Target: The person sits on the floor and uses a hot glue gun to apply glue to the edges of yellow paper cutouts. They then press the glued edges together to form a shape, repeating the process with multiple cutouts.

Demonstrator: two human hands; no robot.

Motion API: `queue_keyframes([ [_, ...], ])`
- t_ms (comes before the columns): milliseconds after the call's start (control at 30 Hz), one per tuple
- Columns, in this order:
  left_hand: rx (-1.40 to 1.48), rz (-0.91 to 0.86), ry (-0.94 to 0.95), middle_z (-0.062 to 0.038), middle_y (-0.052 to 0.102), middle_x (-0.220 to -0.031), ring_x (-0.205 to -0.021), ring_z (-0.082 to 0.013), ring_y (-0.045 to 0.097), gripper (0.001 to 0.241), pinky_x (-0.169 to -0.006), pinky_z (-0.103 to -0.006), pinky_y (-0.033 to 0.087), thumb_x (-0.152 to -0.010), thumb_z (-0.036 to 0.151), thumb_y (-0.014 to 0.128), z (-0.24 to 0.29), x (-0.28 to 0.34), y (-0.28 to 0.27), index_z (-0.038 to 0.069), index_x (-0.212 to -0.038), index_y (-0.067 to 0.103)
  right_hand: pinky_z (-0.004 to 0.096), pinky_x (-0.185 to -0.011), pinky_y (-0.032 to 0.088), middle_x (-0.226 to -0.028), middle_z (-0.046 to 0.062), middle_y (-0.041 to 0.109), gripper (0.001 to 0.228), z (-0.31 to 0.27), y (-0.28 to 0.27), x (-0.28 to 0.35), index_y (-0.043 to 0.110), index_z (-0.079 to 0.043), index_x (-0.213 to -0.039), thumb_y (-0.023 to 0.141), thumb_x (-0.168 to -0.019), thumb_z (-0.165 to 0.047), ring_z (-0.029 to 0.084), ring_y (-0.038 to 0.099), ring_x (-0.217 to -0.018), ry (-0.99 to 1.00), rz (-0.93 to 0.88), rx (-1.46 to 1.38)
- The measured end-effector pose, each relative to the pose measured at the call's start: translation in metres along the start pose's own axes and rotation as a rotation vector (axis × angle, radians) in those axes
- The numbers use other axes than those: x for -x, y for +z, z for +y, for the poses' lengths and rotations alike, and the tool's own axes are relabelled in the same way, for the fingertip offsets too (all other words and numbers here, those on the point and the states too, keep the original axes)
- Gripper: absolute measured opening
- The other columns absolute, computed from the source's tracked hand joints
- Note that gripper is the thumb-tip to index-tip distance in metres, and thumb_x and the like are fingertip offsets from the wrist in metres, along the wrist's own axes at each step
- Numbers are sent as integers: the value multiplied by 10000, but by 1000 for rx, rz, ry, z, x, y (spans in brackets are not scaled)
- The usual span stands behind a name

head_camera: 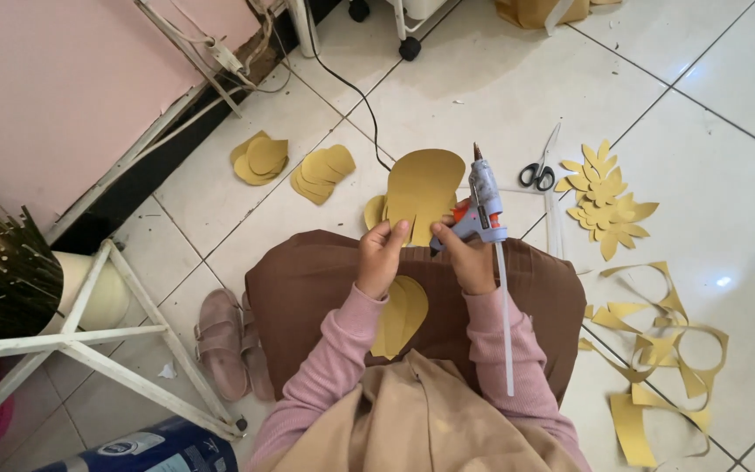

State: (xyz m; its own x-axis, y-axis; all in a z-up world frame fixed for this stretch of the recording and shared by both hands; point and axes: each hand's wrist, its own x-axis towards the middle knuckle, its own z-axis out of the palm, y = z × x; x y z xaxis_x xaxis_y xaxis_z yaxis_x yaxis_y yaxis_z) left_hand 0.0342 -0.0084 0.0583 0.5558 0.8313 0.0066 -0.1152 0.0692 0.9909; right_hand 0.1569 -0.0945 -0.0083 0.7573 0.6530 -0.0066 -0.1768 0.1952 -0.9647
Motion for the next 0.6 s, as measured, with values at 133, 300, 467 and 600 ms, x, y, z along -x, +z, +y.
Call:
queue_keyframes([
  [133,-26,-16,42,100,503,-696,-709,-9,416,172,-663,-167,356,-1004,138,677,45,3,11,135,-834,647,328,-825,567,-914,64,706,374,-21,6,4,593,-39,-1129,843,-868,-135,162,682,-870,2,66,69],
  [300,-35,-15,2,56,579,-741,-713,-21,495,118,-677,-185,414,-955,157,748,-2,-4,-9,101,-943,644,310,-802,584,-885,67,696,473,-10,4,4,566,-12,-1168,886,-842,-134,150,688,-852,-113,56,158],
  [467,-64,-72,-100,52,549,-682,-645,-20,491,215,-586,-158,372,-896,183,815,-31,-8,-18,105,-861,618,322,-797,576,-865,71,702,439,-3,3,4,584,-32,-1166,875,-843,-95,161,695,-824,-133,48,106],
  [600,-98,-62,-109,40,574,-692,-645,-22,510,242,-580,-153,373,-844,212,865,-37,-10,-17,108,-852,647,315,-797,564,-855,52,704,405,-11,6,9,589,-45,-1169,842,-852,-54,138,679,-819,-119,41,40],
])
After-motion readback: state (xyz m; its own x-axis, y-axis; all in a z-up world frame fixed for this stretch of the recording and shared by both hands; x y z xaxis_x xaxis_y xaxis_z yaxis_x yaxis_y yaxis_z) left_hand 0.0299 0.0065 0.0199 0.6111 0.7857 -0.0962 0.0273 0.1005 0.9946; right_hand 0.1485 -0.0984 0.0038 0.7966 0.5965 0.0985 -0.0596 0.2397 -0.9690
